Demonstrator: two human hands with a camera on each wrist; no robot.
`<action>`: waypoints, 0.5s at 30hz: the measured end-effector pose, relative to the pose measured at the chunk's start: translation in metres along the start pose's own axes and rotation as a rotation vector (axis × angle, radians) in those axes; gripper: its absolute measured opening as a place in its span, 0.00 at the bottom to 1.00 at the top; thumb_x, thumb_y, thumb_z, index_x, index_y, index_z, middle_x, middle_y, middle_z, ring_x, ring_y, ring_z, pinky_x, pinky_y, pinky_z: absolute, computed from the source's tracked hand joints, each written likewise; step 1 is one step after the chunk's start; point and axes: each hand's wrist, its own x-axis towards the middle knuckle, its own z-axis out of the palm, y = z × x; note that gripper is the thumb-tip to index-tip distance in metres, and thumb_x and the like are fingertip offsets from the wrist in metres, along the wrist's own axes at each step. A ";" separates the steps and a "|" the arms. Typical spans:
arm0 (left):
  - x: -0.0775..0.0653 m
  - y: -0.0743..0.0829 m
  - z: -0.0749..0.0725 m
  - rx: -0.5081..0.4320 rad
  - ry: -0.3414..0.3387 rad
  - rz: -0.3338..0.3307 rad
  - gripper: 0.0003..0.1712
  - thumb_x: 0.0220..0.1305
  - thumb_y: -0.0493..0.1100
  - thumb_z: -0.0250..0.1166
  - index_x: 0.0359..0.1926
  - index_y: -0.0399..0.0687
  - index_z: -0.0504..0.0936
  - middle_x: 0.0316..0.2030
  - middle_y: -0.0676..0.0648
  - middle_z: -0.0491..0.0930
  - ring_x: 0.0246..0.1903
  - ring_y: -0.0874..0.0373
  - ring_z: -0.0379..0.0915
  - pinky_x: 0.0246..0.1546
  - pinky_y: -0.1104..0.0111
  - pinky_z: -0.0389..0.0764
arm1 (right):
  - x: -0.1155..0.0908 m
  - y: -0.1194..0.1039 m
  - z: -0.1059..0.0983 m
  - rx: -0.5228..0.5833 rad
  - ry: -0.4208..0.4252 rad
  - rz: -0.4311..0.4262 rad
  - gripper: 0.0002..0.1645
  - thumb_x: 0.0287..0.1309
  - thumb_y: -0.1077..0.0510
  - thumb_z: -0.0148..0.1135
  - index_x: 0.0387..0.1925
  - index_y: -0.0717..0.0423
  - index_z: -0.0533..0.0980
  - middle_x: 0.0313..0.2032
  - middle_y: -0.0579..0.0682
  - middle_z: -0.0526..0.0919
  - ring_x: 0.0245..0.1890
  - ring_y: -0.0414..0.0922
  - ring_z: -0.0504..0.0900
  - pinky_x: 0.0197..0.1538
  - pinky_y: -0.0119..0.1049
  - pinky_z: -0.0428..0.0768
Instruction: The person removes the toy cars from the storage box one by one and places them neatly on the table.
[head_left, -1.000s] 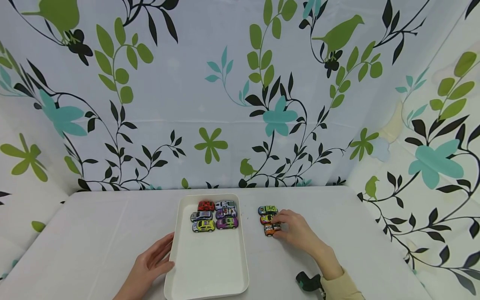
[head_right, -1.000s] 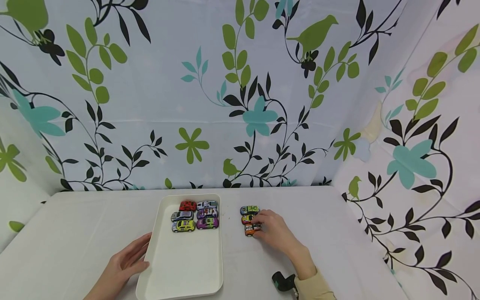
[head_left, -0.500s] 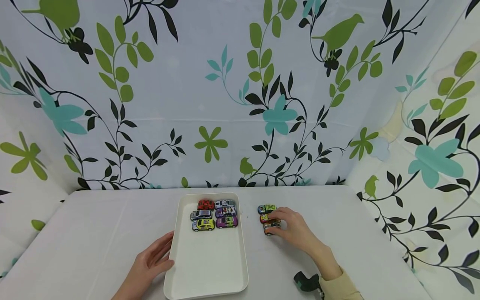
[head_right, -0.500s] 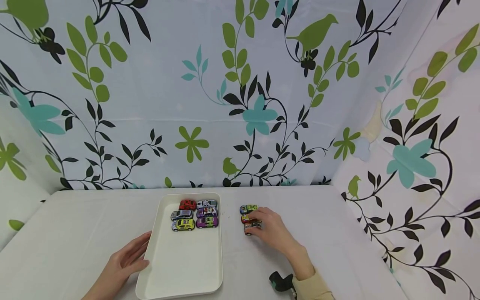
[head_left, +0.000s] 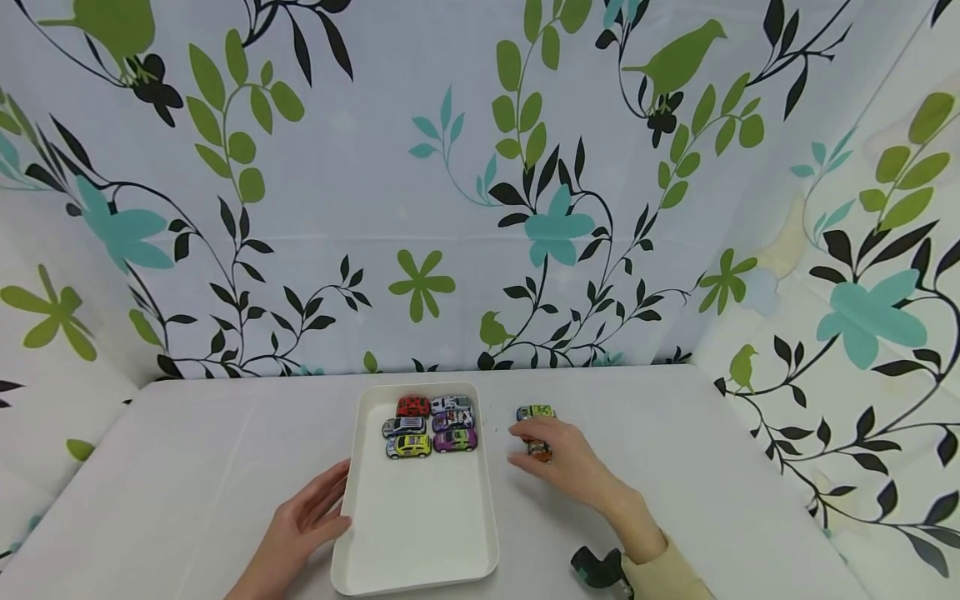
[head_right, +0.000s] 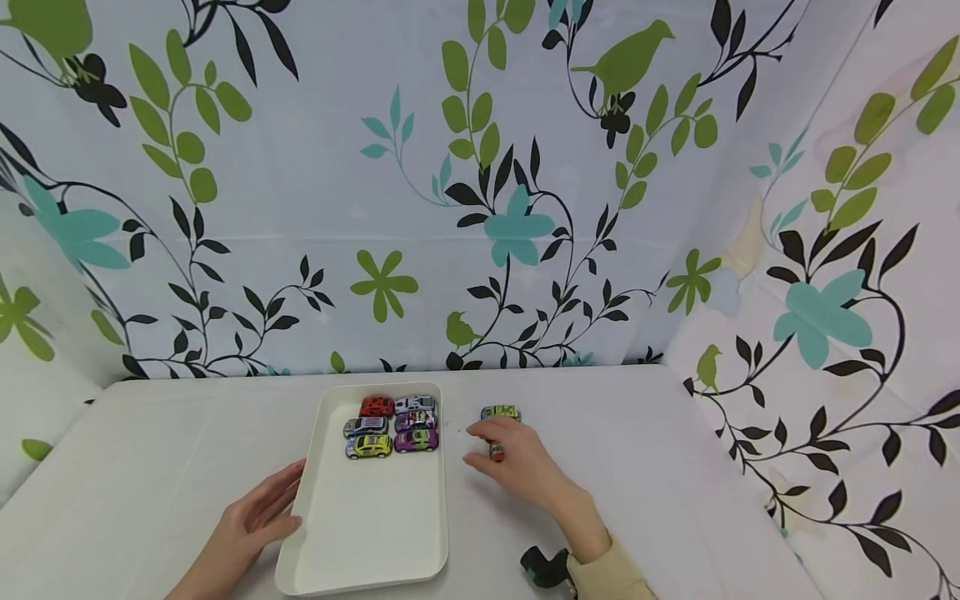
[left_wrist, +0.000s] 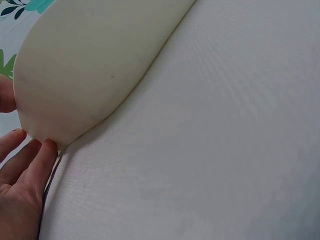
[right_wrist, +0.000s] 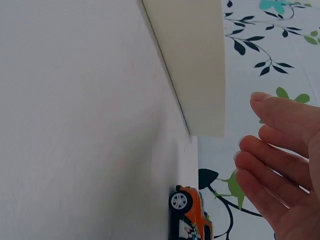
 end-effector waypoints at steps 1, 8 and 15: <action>0.000 0.000 0.000 0.002 0.000 -0.004 0.42 0.65 0.41 0.68 0.75 0.46 0.60 0.75 0.42 0.59 0.69 0.60 0.64 0.61 0.75 0.76 | 0.003 -0.002 0.001 0.010 -0.005 -0.003 0.20 0.59 0.54 0.71 0.52 0.57 0.82 0.49 0.51 0.85 0.45 0.49 0.85 0.48 0.42 0.88; 0.001 0.000 0.001 -0.004 0.004 -0.009 0.42 0.65 0.41 0.68 0.75 0.45 0.60 0.75 0.41 0.59 0.71 0.54 0.62 0.63 0.73 0.76 | 0.025 -0.018 0.011 -0.044 -0.057 -0.020 0.21 0.60 0.53 0.71 0.53 0.56 0.82 0.50 0.47 0.85 0.48 0.44 0.84 0.52 0.40 0.86; -0.001 0.000 0.000 -0.031 -0.021 0.028 0.42 0.64 0.39 0.68 0.75 0.43 0.60 0.75 0.41 0.58 0.58 0.81 0.67 0.60 0.79 0.75 | 0.051 -0.031 0.022 -0.116 -0.202 -0.019 0.20 0.63 0.55 0.68 0.54 0.57 0.81 0.52 0.50 0.84 0.54 0.46 0.81 0.58 0.42 0.83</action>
